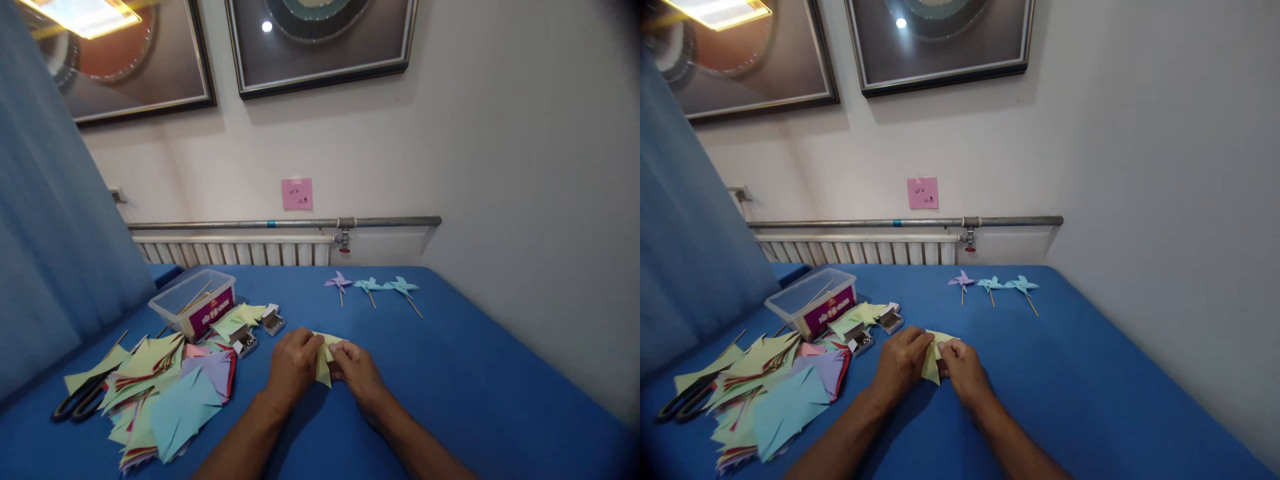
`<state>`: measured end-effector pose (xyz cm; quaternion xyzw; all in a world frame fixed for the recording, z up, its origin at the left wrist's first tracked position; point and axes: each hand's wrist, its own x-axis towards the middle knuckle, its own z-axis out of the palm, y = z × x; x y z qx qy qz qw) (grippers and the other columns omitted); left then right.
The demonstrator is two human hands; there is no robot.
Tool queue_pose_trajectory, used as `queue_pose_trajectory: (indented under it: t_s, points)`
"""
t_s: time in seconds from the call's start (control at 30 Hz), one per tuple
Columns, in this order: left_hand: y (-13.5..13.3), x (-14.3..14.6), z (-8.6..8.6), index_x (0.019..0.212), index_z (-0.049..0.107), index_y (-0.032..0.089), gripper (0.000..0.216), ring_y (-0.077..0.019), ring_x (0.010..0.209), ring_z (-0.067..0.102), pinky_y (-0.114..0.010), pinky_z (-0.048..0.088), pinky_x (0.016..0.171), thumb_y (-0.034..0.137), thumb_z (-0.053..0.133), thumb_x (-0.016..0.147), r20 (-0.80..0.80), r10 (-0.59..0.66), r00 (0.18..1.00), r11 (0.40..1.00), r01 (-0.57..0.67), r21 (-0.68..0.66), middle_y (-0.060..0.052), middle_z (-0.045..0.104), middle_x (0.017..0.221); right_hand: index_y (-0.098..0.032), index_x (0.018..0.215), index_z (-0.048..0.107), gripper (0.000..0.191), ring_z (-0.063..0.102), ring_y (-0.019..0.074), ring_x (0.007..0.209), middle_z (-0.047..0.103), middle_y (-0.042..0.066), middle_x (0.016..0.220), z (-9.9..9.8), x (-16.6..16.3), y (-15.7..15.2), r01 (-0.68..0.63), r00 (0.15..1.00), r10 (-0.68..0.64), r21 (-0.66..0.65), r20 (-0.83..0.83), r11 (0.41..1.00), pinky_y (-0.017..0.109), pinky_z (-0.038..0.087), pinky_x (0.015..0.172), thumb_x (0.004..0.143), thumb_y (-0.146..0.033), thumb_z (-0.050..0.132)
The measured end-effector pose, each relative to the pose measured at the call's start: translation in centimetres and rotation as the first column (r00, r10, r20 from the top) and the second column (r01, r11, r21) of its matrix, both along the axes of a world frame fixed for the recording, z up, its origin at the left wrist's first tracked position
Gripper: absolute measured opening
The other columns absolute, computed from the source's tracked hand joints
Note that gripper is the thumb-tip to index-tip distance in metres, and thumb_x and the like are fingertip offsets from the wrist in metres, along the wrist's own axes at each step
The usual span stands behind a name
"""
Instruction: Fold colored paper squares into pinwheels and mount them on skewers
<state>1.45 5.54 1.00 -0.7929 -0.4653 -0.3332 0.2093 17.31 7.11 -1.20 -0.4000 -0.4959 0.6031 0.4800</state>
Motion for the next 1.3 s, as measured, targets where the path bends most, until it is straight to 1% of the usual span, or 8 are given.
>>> queue_pose_trajectory:
  t_s: [0.1, 0.3, 0.53, 0.67, 0.87, 1.03, 1.2, 1.3]
  points:
    - [-0.1, 0.2, 0.0, 0.094, 0.073, 0.022, 0.018, -0.0175, 0.073, 0.062, -0.029, 0.043, 0.065, 0.014, 0.058, 0.096, -0.002, -0.019, 1.000, 1.000, 0.019, -0.007, -0.004, 0.070, 0.084, -0.019, 0.077, 0.065, 0.045, 0.067, 0.0201, 0.063, 0.069, 0.002, 0.066, -0.1, 0.0, 0.0, 0.016, 1.000, -0.016, 0.015, 0.024, 1.000, 0.032, 0.053, 0.062, 0.075, -0.063, 0.074]
    - [-0.3, 0.2, 0.3, 0.093, 0.073, 0.023, 0.020, -0.0170, 0.072, 0.060, -0.028, 0.041, 0.065, 0.013, 0.057, 0.096, -0.040, -0.013, 0.999, 1.000, 0.013, 0.004, -0.004, 0.069, 0.083, -0.018, 0.088, 0.068, 0.052, 0.067, 0.0210, 0.067, 0.070, 0.004, 0.074, 0.1, 0.1, -0.3, -0.009, 0.998, 0.011, 0.040, -0.061, 0.999, 0.035, 0.056, 0.068, 0.080, -0.070, 0.067]
    - [-0.2, 0.3, 0.3, 0.093, 0.074, 0.022, 0.022, -0.0167, 0.073, 0.061, -0.027, 0.044, 0.066, 0.012, 0.054, 0.097, 0.028, -0.075, 0.997, 0.996, 0.074, 0.048, -0.005, 0.069, 0.084, -0.020, 0.069, 0.057, 0.046, 0.050, 0.0131, 0.058, 0.053, -0.005, 0.063, 0.1, 0.1, 0.1, 0.030, 0.999, -0.028, 0.062, -0.029, 0.998, 0.026, 0.044, 0.058, 0.071, -0.061, 0.079]
    - [-0.3, 0.3, 0.4, 0.098, 0.074, 0.021, 0.026, -0.0164, 0.075, 0.063, -0.026, 0.046, 0.067, 0.012, 0.050, 0.097, 0.107, -0.144, 0.984, 0.989, 0.146, -0.014, -0.006, 0.069, 0.086, -0.022, 0.066, 0.052, 0.045, 0.043, 0.0119, 0.056, 0.046, -0.006, 0.060, 0.1, 0.2, 0.1, 0.041, 0.999, -0.042, 0.098, 0.012, 0.994, 0.025, 0.038, 0.054, 0.073, -0.060, 0.074]
    - [-0.5, 0.2, 0.6, 0.116, 0.070, 0.019, 0.030, -0.0197, 0.092, 0.068, -0.031, 0.053, 0.081, 0.011, 0.053, 0.092, 0.300, -0.179, 0.937, 0.957, 0.236, -0.168, -0.010, 0.072, 0.103, -0.023, 0.066, 0.053, 0.043, 0.043, 0.0131, 0.054, 0.048, -0.006, 0.058, -0.4, 0.5, 0.6, 0.084, 0.993, -0.095, 0.143, 0.072, 0.986, 0.026, 0.039, 0.055, 0.075, -0.062, 0.070]
    - [-0.5, 0.5, 0.9, 0.101, 0.073, 0.019, 0.023, -0.0177, 0.087, 0.069, -0.029, 0.053, 0.078, 0.010, 0.054, 0.092, 0.460, -0.175, 0.871, 0.933, 0.296, -0.206, -0.007, 0.073, 0.093, -0.023, 0.067, 0.055, 0.042, 0.047, 0.0144, 0.055, 0.051, -0.005, 0.059, -0.8, 0.6, 0.9, 0.100, 0.990, -0.112, 0.138, 0.084, 0.985, 0.027, 0.040, 0.056, 0.075, -0.062, 0.068]
    - [-0.7, 0.6, 1.1, 0.100, 0.075, 0.021, 0.022, -0.0175, 0.090, 0.069, -0.029, 0.054, 0.081, 0.009, 0.060, 0.088, 0.468, -0.185, 0.864, 0.913, 0.328, -0.243, -0.007, 0.073, 0.099, -0.023, 0.066, 0.054, 0.040, 0.044, 0.0135, 0.055, 0.048, -0.006, 0.057, -0.6, 0.6, 0.6, 0.079, 0.995, -0.086, 0.125, 0.054, 0.989, 0.026, 0.037, 0.055, 0.076, -0.058, 0.070]
    - [-0.8, 0.7, 1.2, 0.095, 0.075, 0.022, 0.021, -0.0167, 0.089, 0.068, -0.028, 0.053, 0.081, 0.009, 0.060, 0.087, 0.443, -0.169, 0.880, 0.908, 0.314, -0.278, -0.006, 0.072, 0.100, -0.021, 0.069, 0.058, 0.040, 0.047, 0.0138, 0.056, 0.051, -0.005, 0.060, -0.2, 0.5, 0.3, 0.062, 0.997, -0.066, 0.100, 0.032, 0.993, 0.026, 0.039, 0.057, 0.076, -0.059, 0.071]
